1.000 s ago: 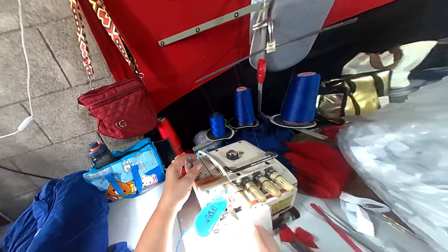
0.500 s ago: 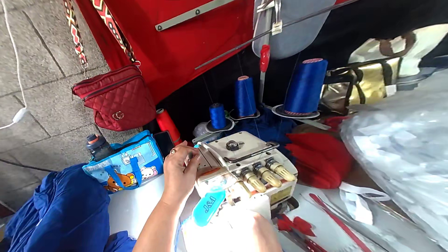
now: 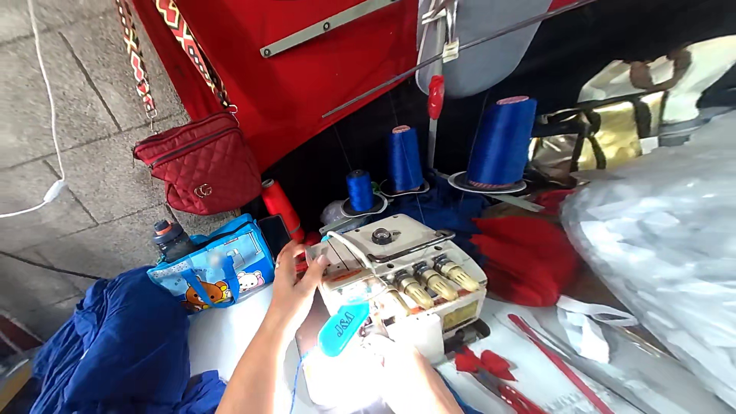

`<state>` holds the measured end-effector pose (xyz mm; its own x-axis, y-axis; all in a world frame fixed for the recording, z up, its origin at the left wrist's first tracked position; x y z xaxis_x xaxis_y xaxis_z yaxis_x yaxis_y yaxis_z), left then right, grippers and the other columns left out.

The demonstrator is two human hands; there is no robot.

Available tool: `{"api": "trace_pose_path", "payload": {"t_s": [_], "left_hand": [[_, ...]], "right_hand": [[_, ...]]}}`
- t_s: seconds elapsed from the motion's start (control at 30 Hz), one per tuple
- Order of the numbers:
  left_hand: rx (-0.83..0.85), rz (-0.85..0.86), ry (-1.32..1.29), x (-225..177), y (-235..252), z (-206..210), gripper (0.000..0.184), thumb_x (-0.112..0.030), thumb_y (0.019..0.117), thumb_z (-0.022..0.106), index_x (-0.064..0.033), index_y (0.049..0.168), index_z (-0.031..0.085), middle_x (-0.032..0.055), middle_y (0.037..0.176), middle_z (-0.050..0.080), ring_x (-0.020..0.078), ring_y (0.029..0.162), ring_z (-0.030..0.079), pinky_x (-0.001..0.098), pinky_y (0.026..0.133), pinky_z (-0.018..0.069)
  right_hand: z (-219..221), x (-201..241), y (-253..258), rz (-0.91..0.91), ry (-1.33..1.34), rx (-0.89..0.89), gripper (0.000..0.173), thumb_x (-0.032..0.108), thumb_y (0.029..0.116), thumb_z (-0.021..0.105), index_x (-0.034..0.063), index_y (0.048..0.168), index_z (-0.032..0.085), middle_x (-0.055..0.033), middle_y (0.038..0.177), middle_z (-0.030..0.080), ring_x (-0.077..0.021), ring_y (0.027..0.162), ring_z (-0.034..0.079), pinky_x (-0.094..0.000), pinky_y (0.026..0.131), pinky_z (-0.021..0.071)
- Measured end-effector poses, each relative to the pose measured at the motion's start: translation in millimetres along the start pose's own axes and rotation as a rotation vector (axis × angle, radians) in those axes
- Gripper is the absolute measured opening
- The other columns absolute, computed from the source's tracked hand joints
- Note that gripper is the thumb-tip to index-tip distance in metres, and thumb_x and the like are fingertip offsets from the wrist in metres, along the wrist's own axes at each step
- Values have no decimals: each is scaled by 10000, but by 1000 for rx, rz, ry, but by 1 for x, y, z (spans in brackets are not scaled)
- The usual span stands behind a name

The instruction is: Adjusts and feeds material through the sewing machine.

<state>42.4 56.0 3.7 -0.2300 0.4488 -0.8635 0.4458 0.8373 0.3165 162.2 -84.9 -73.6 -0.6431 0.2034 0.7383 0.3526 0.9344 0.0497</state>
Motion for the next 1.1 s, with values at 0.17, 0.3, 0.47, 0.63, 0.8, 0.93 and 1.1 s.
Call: {"api": "trace_pose_path", "payload": {"t_s": [0.17, 0.3, 0.47, 0.63, 0.8, 0.93, 1.1], "left_hand": [[-25, -358, 120, 57, -60, -15, 716, -338, 1007, 626, 47, 1538, 338, 295, 1554, 384, 395, 1396, 457, 485, 1122, 423], [83, -404, 253, 60, -90, -17, 605, -379, 1000, 617, 69, 1382, 477, 264, 1320, 564, 343, 1145, 609, 477, 936, 522], [178, -386, 392, 59, -113, -12, 630, -367, 981, 658, 80, 1396, 499, 233, 1122, 687, 364, 1029, 677, 535, 936, 522], [106, -362, 279, 63, -118, 1, 303, -225, 993, 626, 65, 1079, 598, 108, 761, 584, 228, 688, 602, 429, 696, 525], [82, -328, 254, 65, -119, 3, 280, -198, 989, 609, 70, 1067, 583, 102, 739, 580, 220, 678, 606, 419, 680, 525], [66, -314, 258, 65, -120, 6, 308, -214, 999, 583, 84, 1078, 581, 121, 744, 590, 242, 692, 612, 438, 687, 522], [77, -340, 229, 66, -119, 7, 312, -217, 1001, 578, 82, 1087, 561, 117, 766, 585, 239, 708, 609, 440, 695, 520]], "right_hand": [[12, -12, 7, -32, -25, -75, 369, 324, 1012, 569, -7, 980, 729, -185, 827, 710, -344, 810, 711, -537, 734, 548], [7, -8, -4, -31, -48, -99, 336, 282, 1014, 580, -17, 974, 728, -202, 810, 704, -374, 801, 711, -557, 723, 546], [-60, -67, -19, -26, 97, -552, 403, 260, 1065, 487, -103, 1110, 657, -246, 842, 686, -403, 763, 694, -611, 702, 547], [-141, -155, 50, 314, 117, -551, 468, 320, 1110, 449, -78, 1334, 553, -357, 1123, 641, -503, 973, 648, -683, 850, 480], [-141, -133, 103, 648, 226, -98, 538, 453, 1122, 316, -2, 1261, 568, -157, 911, 582, -208, 696, 536, -367, 649, 466], [-130, -118, 115, 554, 455, -99, 365, 282, 1133, 280, 67, 1107, 574, -52, 872, 565, -119, 709, 557, -292, 640, 479], [-120, -136, 113, 238, 611, -280, 319, 153, 1123, 300, 3, 1198, 571, -33, 909, 595, -39, 773, 584, -217, 705, 506]]}}
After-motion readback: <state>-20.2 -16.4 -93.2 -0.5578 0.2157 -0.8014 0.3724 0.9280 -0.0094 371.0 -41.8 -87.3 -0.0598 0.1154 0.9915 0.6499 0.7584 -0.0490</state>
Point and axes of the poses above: each hand's wrist, its own y-axis towards the middle knuckle, its own z-axis out of the palm, x = y × z, the point moved 3 cm from there along y, towards the middle knuckle
